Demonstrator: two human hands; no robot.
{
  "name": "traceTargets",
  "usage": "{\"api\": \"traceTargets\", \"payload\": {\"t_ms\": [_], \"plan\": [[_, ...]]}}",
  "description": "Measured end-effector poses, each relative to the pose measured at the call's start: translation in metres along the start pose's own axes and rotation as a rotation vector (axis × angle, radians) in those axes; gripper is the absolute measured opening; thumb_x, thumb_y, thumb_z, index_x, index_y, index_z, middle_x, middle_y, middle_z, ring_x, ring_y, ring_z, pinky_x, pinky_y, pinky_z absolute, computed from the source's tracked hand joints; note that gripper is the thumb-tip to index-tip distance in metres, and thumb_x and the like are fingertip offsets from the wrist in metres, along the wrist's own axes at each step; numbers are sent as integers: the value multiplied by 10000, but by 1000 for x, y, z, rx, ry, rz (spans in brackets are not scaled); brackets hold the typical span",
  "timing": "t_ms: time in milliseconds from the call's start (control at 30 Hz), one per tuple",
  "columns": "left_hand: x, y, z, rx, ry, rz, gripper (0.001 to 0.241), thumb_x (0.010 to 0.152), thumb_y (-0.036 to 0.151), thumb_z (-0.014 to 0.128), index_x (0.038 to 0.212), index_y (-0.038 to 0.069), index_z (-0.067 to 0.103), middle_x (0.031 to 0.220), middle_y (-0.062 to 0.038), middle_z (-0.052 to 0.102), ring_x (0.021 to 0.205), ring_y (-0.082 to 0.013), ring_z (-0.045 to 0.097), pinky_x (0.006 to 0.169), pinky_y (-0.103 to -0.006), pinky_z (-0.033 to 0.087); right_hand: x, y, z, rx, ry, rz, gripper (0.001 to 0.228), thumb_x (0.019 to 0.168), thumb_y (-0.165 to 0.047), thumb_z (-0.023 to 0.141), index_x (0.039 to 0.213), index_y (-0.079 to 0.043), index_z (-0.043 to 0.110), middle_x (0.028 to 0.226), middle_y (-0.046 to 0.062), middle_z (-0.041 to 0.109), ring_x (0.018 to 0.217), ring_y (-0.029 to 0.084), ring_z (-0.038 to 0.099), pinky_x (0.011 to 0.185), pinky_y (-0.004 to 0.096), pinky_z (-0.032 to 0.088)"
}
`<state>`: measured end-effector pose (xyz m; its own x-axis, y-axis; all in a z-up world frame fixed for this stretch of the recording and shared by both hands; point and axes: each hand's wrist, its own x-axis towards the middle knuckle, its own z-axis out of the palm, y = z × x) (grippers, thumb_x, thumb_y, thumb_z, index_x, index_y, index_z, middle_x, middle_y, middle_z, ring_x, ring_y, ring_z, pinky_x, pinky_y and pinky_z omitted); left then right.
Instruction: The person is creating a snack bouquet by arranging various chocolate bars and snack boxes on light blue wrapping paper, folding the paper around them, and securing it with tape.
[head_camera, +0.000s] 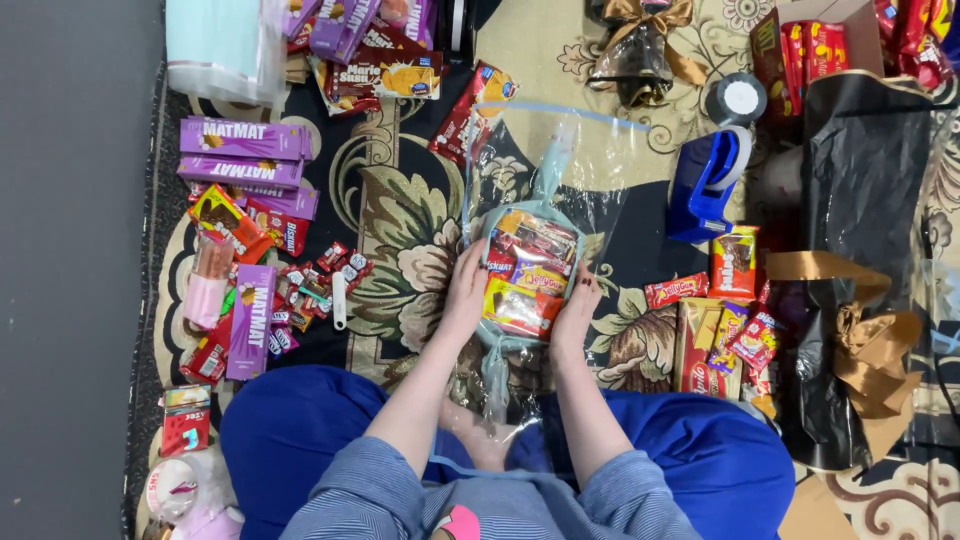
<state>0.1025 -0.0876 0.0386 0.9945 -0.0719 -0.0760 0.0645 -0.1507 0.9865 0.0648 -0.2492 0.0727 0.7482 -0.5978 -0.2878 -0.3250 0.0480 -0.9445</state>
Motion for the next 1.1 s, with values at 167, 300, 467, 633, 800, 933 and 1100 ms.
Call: {"api": "traceTargets", "payload": {"t_ms": [167, 300, 467, 633, 800, 933, 1100], "plan": [[9, 1, -11, -124, 92, -152, 387, 1037, 127, 410, 1398, 82, 544, 1370, -193, 532, 1360, -370, 489, 1187, -488, 327, 0, -8, 6, -188, 13, 7, 494, 1099, -438, 284, 1503, -322, 544, 1396, 132, 465, 1347, 334, 431, 1231, 435, 251], [3, 7, -10, -52, 110, -265, 273, 1041, 198, 446, 1271, 145, 586, 1277, -149, 634, 1299, -316, 566, 1124, -445, 404, -21, -36, 2, 56, 16, 168, 505, 1086, -421, 334, 1453, -130, 521, 1453, 222, 513, 1392, 357, 472, 1218, 469, 335], [9, 12, -4, -37, 104, -351, 337, 1034, 253, 477, 1341, 157, 577, 1389, -160, 588, 1381, -338, 497, 1180, -469, 353, -27, -63, 4, 151, 33, 263, 472, 1064, -388, 422, 1382, -97, 617, 1397, 179, 591, 1327, 313, 539, 1132, 456, 438], [3, 81, -11, -122, 83, -457, 415, 1015, 291, 495, 1403, 181, 592, 1482, -149, 545, 1445, -318, 433, 1219, -458, 299, 6, -9, -13, 301, -14, 322, 418, 1026, -196, 599, 1408, -27, 603, 1302, 211, 647, 1151, 300, 671, 909, 450, 594], [-7, 112, -20, -434, 195, -464, 507, 1077, 354, 429, 1491, 67, 483, 1545, -258, 438, 1471, -413, 365, 1225, -527, 266, 11, -24, -24, 258, -184, 261, 380, 1038, -248, 625, 1406, -152, 636, 1342, 183, 655, 1205, 308, 658, 931, 473, 595], [0, 93, -23, -711, 170, -488, 645, 1052, 573, 426, 1557, 173, 405, 1601, -93, 410, 1492, -286, 356, 1190, -498, 306, -27, -107, -33, 71, -401, -7, 403, 1022, -222, 655, 1416, -141, 641, 1306, 179, 687, 1200, 207, 598, 1030, 403, 520], [2, 140, -18, -1080, 55, -354, 714, 1010, 669, 301, 1526, 182, 228, 1573, -71, 275, 1458, -296, 296, 1213, -515, 241, -88, -180, -56, -287, -640, -893, 417, 842, -205, 809, 1243, -107, 744, 1265, 119, 720, 1249, 321, 648, 1085, 451, 467]]}}
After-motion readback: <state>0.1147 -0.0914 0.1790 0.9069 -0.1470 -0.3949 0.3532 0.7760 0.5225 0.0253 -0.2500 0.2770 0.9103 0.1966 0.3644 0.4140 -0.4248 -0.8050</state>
